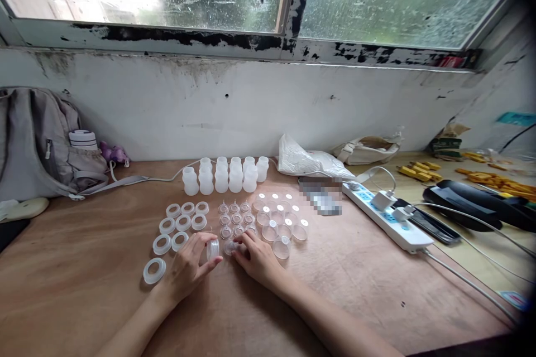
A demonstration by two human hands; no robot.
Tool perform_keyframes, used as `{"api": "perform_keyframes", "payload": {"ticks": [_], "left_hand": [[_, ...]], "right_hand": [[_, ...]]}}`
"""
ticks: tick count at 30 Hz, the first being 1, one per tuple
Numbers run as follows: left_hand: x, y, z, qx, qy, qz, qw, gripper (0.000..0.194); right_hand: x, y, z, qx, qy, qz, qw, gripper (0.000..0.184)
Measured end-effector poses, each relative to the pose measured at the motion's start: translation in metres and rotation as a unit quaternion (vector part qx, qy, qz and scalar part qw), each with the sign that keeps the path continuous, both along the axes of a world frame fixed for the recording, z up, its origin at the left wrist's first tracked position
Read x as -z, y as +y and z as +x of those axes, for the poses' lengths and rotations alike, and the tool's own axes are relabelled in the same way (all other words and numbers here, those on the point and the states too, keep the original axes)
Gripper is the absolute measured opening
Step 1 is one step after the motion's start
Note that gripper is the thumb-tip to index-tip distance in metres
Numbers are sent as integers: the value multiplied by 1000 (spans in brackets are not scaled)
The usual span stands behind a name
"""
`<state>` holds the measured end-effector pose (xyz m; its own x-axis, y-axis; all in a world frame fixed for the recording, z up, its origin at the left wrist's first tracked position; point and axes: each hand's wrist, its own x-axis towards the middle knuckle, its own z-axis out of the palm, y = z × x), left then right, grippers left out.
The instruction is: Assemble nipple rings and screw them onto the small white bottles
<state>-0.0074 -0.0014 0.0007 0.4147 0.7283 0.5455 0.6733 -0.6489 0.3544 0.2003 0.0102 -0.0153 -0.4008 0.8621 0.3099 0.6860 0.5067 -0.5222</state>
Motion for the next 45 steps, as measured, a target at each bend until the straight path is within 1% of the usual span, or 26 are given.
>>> {"api": "perform_keyframes", "payload": {"ticks": [5,10,13,16,21,25,32,37,40,45], "left_hand": [[3,-1,0,-6,-24,23,999,28],[-2,-3,0,-4,-27,26,999,31],[-6,-5,2,10,-4,11,1000,34],[-6,-6,6,24,7,4,1000,29],[-1,-7,9,22,-17,9,1000,15],[2,-6,9,15,-29,15,999,18],[8,-3,10,34,-53,17,998,25],[12,-3,11,53,-79,2,995,30],[12,-4,12,58,-73,3,996,28],[10,-4,13,55,-60,8,997,25]], "right_hand": [[-3,-2,-1,-11,68,6,998,15],[-3,-3,-1,-26,101,2,995,17],[-1,-4,-2,-24,117,27,992,18],[-1,-4,-3,-27,128,49,990,20],[-1,-4,-3,-24,161,88,983,20],[-2,-7,-4,-21,179,114,977,24],[-5,-13,-8,-53,163,145,974,26],[-4,-17,-11,-68,144,129,979,19],[-5,-19,-12,-71,141,123,980,14],[-6,-19,-12,-77,140,107,981,10]]}}
